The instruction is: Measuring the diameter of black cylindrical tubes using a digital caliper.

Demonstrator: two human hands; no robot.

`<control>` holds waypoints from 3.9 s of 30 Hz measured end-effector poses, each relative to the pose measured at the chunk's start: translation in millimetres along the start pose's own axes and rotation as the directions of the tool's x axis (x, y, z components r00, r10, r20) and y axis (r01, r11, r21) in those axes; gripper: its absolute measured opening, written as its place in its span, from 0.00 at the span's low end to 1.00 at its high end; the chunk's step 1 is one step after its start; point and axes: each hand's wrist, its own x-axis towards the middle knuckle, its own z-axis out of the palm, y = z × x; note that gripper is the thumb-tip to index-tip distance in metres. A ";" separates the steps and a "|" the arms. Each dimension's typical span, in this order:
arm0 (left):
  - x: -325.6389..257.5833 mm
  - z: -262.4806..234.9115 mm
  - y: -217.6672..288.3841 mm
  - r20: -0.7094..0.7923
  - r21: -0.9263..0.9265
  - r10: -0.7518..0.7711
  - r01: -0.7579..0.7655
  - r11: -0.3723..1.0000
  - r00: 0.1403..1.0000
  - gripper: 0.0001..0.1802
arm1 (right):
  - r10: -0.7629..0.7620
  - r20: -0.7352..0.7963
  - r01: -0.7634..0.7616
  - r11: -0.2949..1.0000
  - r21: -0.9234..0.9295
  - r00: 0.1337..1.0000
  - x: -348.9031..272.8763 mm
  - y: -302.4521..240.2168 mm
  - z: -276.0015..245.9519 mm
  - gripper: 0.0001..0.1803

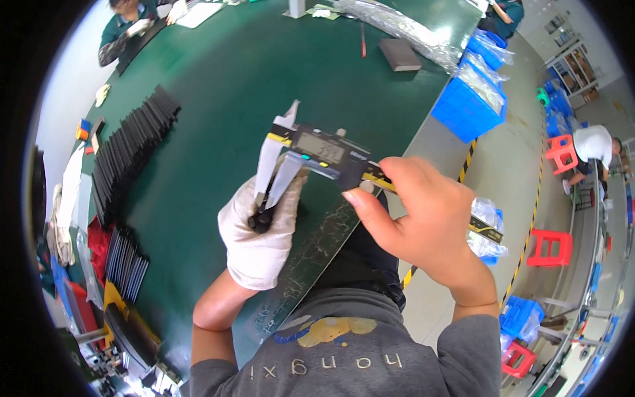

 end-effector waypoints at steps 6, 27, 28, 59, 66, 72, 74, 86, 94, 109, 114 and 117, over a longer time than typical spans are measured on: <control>-0.4 -3.9 -2.7 -0.003 0.056 0.017 -0.016 0.998 1.000 0.13 | 0.006 0.056 -0.003 0.999 -0.052 0.998 1.7 -2.9 -0.8 0.17; -0.2 -0.7 -5.4 -0.016 0.023 0.050 -0.050 0.998 0.999 0.18 | 0.011 0.081 -0.002 0.995 -0.102 0.997 1.8 -6.6 -6.2 0.17; -0.3 -0.9 -5.3 -0.015 0.021 0.052 -0.052 0.998 0.999 0.18 | 0.011 0.079 -0.003 0.995 -0.105 0.997 1.8 -7.1 -6.8 0.17; 21.2 -29.5 -1.3 0.631 -0.438 -0.101 0.460 0.772 0.769 0.13 | -0.206 0.118 0.200 0.978 0.059 0.971 24.0 13.2 -8.3 0.15; 26.2 -33.6 -7.2 0.703 -0.418 0.019 0.392 0.819 0.710 0.15 | -0.254 0.166 0.240 0.966 0.097 0.953 35.0 17.2 -2.4 0.16; 28.8 -33.1 -8.1 0.700 -0.420 0.035 0.372 0.828 0.714 0.14 | -0.264 0.184 0.254 0.964 0.072 0.947 42.4 14.6 -1.5 0.15; 28.8 -34.7 -8.1 0.700 -0.422 0.043 0.365 0.830 0.713 0.13 | -0.257 0.190 0.252 0.966 0.051 0.947 43.2 14.0 -0.9 0.15; 25.4 -32.7 -12.0 0.699 -0.468 0.054 0.399 0.788 0.713 0.14 | -0.259 0.199 0.262 0.965 0.011 0.945 40.8 14.9 -1.0 0.16; 26.7 -32.9 -8.6 0.693 -0.462 -0.003 0.447 0.766 0.721 0.13 | -0.208 0.182 0.190 0.975 0.111 0.961 33.6 17.3 2.9 0.15; 27.0 -30.9 -2.6 0.642 -0.404 -0.046 0.389 0.828 0.765 0.13 | -0.113 0.225 0.106 0.993 0.045 0.968 35.0 8.6 3.6 0.14; 26.1 -26.2 -0.1 0.594 -0.442 -0.042 0.370 0.817 0.804 0.13 | -0.107 0.183 0.110 0.994 -0.009 0.977 32.3 5.8 4.1 0.14; 25.4 -27.8 -1.5 0.589 -0.442 -0.041 0.365 0.820 0.807 0.13 | -0.111 0.170 0.111 0.994 0.008 0.979 33.4 3.4 4.5 0.14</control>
